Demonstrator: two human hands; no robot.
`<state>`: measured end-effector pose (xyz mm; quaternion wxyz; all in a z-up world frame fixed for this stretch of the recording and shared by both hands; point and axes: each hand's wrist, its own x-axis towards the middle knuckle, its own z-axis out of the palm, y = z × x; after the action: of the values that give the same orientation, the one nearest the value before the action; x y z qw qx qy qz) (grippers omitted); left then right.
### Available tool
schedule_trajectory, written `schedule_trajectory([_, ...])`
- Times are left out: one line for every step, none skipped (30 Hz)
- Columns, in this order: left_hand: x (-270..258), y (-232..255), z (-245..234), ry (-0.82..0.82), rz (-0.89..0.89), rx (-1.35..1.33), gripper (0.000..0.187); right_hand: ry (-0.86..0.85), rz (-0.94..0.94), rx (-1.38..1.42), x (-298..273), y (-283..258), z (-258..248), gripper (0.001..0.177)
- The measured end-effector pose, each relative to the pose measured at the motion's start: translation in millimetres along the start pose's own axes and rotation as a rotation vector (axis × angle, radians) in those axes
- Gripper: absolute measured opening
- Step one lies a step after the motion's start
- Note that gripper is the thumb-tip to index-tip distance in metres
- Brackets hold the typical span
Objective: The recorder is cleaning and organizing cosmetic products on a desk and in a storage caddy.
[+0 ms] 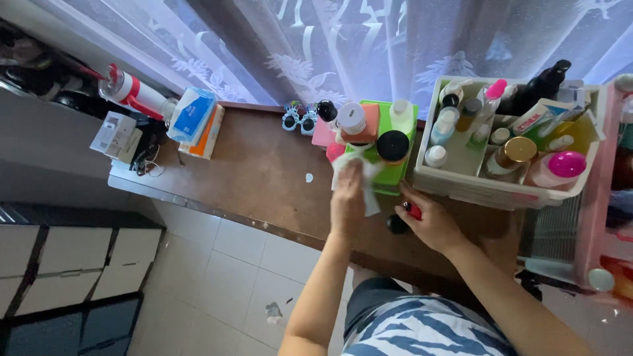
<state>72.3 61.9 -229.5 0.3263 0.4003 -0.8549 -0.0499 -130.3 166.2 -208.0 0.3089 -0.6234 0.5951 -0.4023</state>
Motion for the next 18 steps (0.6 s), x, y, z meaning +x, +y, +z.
schedule_trajectory([-2, -5, -4, 0.0, 0.004, 0.002, 0.061, 0.004, -0.001, 0.002, -2, -12, -7, 0.059])
schedule_trajectory([-4, -10, -7, 0.054, -0.107, -0.041, 0.055, 0.043, -0.03, 0.025, -5, -23, -15, 0.057])
schedule_trajectory([-6, -15, -9, 0.109, -0.217, -0.084, 0.05, 0.082, -0.059, 0.047, -8, -33, -23, 0.055])
schedule_trajectory([-6, -8, -20, 0.104, -0.212, -0.085, 0.05, 0.088, -0.055, 0.05, -13, -41, -31, 0.055])
schedule_trajectory([-5, -1, -31, 0.156, -0.4, -0.164, 0.041, 0.074, 0.039, 0.024, -19, -48, -40, 0.043])
schedule_trajectory([-3, 6, -40, 0.204, -0.586, -0.246, 0.033, 0.061, 0.132, -0.003, -24, -55, -49, 0.033])
schedule_trajectory([-4, 12, -47, 0.199, -0.579, -0.249, 0.033, 0.069, 0.136, -0.002, -26, -56, -56, 0.033])
schedule_trajectory([-6, 18, -53, 0.204, -0.634, -0.32, 0.029, 0.186, 0.058, -0.07, -30, -58, -62, 0.025])
schedule_trajectory([-10, 24, -59, 0.209, -0.689, -0.391, 0.027, 0.302, -0.021, -0.138, -34, -59, -68, 0.018])
schedule_trajectory([-18, 17, -48, 0.199, -0.692, -0.392, 0.027, 0.302, -0.01, -0.138, -31, -67, -75, 0.018])
schedule_trajectory([-26, 9, -38, 0.165, -0.762, -0.646, 0.026, 0.414, -0.046, -0.156, -27, -75, -81, 0.024])
schedule_trajectory([-32, 0, -27, 0.131, -0.822, -0.901, 0.025, 0.531, -0.088, -0.175, -22, -83, -87, 0.03])
schedule_trajectory([-17, 22, -40, 0.123, -0.822, -0.903, 0.025, 0.534, -0.081, -0.177, -23, -77, -88, 0.03])
schedule_trajectory([0, 42, -53, 0.095, -0.874, -1.12, 0.03, 0.494, 0.072, -0.044, -23, -71, -88, 0.03])
schedule_trajectory([18, 63, -66, 0.065, -0.924, -1.337, 0.037, 0.45, 0.223, 0.091, -22, -66, -89, 0.03])
schedule_trajectory([25, 79, -68, 0.058, -0.92, -1.338, 0.037, 0.456, 0.225, 0.091, -28, -58, -91, 0.03])
schedule_trajectory([33, 95, -69, 0.006, -0.71, -1.278, 0.039, 0.421, 0.315, 0.22, -33, -51, -92, 0.024])
schedule_trajectory([40, 111, -70, -0.045, -0.502, -1.212, 0.041, 0.384, 0.403, 0.348, -39, -43, -94, 0.021])
